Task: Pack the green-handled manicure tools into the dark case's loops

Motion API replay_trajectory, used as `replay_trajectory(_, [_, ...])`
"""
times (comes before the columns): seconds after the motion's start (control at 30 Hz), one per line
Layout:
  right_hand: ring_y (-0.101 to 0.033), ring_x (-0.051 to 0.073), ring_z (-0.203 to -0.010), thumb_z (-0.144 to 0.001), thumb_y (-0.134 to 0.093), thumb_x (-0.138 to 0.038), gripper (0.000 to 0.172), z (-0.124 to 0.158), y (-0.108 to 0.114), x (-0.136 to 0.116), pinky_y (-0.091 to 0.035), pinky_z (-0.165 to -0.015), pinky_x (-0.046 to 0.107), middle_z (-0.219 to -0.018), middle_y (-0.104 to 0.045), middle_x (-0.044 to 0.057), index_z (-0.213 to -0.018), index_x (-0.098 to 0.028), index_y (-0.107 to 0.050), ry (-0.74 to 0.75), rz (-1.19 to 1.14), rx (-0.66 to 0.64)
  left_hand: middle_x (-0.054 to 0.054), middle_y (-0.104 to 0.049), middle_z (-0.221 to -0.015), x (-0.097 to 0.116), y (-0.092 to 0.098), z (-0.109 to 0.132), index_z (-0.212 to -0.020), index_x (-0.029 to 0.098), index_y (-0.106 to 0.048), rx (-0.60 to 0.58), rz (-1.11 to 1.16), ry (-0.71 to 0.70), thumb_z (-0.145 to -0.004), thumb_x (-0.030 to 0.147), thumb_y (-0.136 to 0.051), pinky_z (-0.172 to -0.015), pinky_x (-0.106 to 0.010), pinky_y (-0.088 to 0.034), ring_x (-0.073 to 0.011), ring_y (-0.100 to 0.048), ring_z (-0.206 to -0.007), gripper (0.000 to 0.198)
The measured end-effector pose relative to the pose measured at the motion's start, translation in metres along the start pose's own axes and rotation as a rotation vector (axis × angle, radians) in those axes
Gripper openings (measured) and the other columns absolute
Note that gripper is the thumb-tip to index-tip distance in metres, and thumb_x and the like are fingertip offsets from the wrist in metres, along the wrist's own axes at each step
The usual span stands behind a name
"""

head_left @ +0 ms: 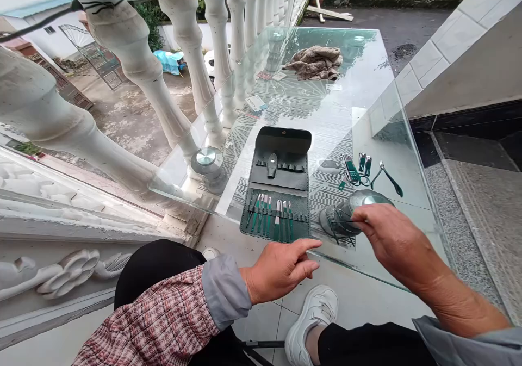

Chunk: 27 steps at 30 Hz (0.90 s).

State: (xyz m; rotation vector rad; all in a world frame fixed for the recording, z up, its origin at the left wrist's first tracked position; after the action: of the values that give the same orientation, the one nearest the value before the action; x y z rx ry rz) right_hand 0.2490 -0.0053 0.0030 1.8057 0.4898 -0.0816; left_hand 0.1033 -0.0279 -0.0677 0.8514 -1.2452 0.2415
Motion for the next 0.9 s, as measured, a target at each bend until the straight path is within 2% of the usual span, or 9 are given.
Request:
replay_trajectory(0.17, [-0.055, 0.020, -0.081, -0.087, -0.039, -0.014, 0.019, 0.003, -0.011, -0.037, -0.041, -0.075, 0.034, -0.081, -0.062, 0.005, -0.080, -0.022, -0.054, 0.155, -0.031, -0.049, 0.003, -0.064, -0.066, -0.009, -0.002, -0.001, -0.116, 0.016, -0.053, 0.006, 0.287, 0.110, -0.090, 0.030, -0.052, -0.066, -0.021, -0.048, -0.0100, -0.060, -0.062, 0.030])
replay_trajectory(0.27, [-0.054, 0.019, -0.079, -0.088, -0.039, -0.013, 0.019, 0.007, -0.013, -0.055, -0.042, -0.076, 0.034, -0.079, -0.062, 0.004, -0.081, -0.021, -0.055, 0.228, -0.075, -0.049, 0.002, -0.060, -0.062, -0.010, -0.003, -0.001, -0.095, 0.015, -0.057, 0.001, 0.414, 0.142, -0.090, 0.036, -0.050, -0.059, -0.020, -0.046, -0.0089, -0.056, -0.057, 0.023])
replay_trajectory(0.37, [-0.057, 0.018, -0.081, -0.089, -0.040, -0.015, 0.019, 0.008, -0.007, -0.066, -0.044, -0.080, 0.035, -0.080, -0.063, 0.003, -0.083, -0.023, -0.056, 0.253, -0.181, -0.035, 0.001, -0.057, -0.058, -0.008, -0.002, -0.001, -0.074, 0.016, -0.052, 0.001, 0.517, 0.155, -0.091, 0.046, -0.042, -0.054, -0.019, -0.044, -0.0075, -0.051, -0.052, 0.036])
replay_trajectory(0.43, [-0.059, 0.019, -0.088, -0.088, -0.046, -0.020, 0.013, 0.005, 0.006, -0.056, -0.045, -0.084, 0.037, -0.087, -0.065, 0.004, -0.089, -0.024, -0.058, 0.143, -0.267, 0.050, 0.001, -0.055, -0.056, -0.009, -0.001, -0.001, -0.071, 0.016, -0.050, 0.019, 0.601, 0.171, -0.091, 0.052, -0.040, -0.051, -0.019, -0.043, -0.0071, -0.049, -0.049, 0.042])
replay_trajectory(0.57, [-0.062, 0.021, -0.087, -0.083, -0.057, -0.034, 0.019, 0.015, 0.020, 0.010, -0.050, -0.080, 0.037, -0.093, -0.065, 0.006, -0.100, -0.024, -0.057, -0.447, -0.491, 0.239, 0.001, -0.056, -0.055, -0.012, -0.001, -0.001, -0.076, 0.014, -0.052, 0.063, 0.749, 0.174, -0.087, 0.057, -0.045, -0.048, -0.018, -0.042, -0.0067, -0.047, -0.046, 0.045])
replay_trajectory(0.63, [-0.062, 0.019, -0.074, -0.078, -0.062, -0.040, 0.026, 0.023, 0.003, 0.029, -0.052, -0.070, 0.035, -0.085, -0.064, 0.004, -0.097, -0.023, -0.058, -0.656, -0.683, 0.185, 0.001, -0.057, -0.056, -0.013, -0.001, -0.001, -0.078, 0.013, -0.053, 0.089, 0.777, 0.163, -0.086, 0.057, -0.047, -0.048, -0.018, -0.042, -0.0065, -0.048, -0.046, 0.045])
replay_trajectory(0.7, [-0.060, 0.016, -0.066, -0.073, -0.067, -0.043, 0.032, 0.025, -0.020, 0.027, -0.052, -0.064, 0.032, -0.077, -0.063, 0.003, -0.094, -0.020, -0.060, -0.732, -0.865, 0.037, 0.000, -0.057, -0.056, -0.014, 0.000, -0.001, -0.078, 0.013, -0.054, 0.114, 0.789, 0.161, -0.086, 0.058, -0.047, -0.048, -0.018, -0.041, -0.0063, -0.048, -0.047, 0.046])
replay_trajectory(0.83, [-0.058, 0.014, -0.065, -0.070, -0.070, -0.041, 0.031, 0.026, -0.057, -0.009, -0.050, -0.063, 0.030, -0.073, -0.063, 0.001, -0.091, -0.019, -0.066, -0.690, -1.067, -0.288, 0.000, -0.058, -0.057, -0.013, 0.002, 0.000, -0.080, 0.013, -0.054, 0.128, 0.787, 0.153, -0.085, 0.060, -0.047, -0.048, -0.018, -0.042, -0.0064, -0.049, -0.046, 0.048])
replay_trajectory(0.9, [-0.056, 0.013, -0.063, -0.072, -0.068, -0.041, 0.027, 0.025, -0.062, -0.026, -0.049, -0.064, 0.029, -0.070, -0.063, 0.001, -0.088, -0.019, -0.068, -0.640, -1.111, -0.339, 0.000, -0.058, -0.057, -0.011, 0.002, 0.000, -0.079, 0.013, -0.054, 0.124, 0.771, 0.138, -0.085, 0.061, -0.046, -0.047, -0.018, -0.042, -0.0066, -0.049, -0.046, 0.049])
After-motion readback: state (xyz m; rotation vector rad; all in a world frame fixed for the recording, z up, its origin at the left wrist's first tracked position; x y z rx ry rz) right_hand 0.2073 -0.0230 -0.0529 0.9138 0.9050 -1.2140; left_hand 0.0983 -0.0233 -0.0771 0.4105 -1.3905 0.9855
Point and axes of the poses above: each hand's wrist, its own z-axis away from the middle knuckle, its own y-axis out of the back of the hand, x = y × z, the point moved 10 cm from there along -z, towards the middle knuckle
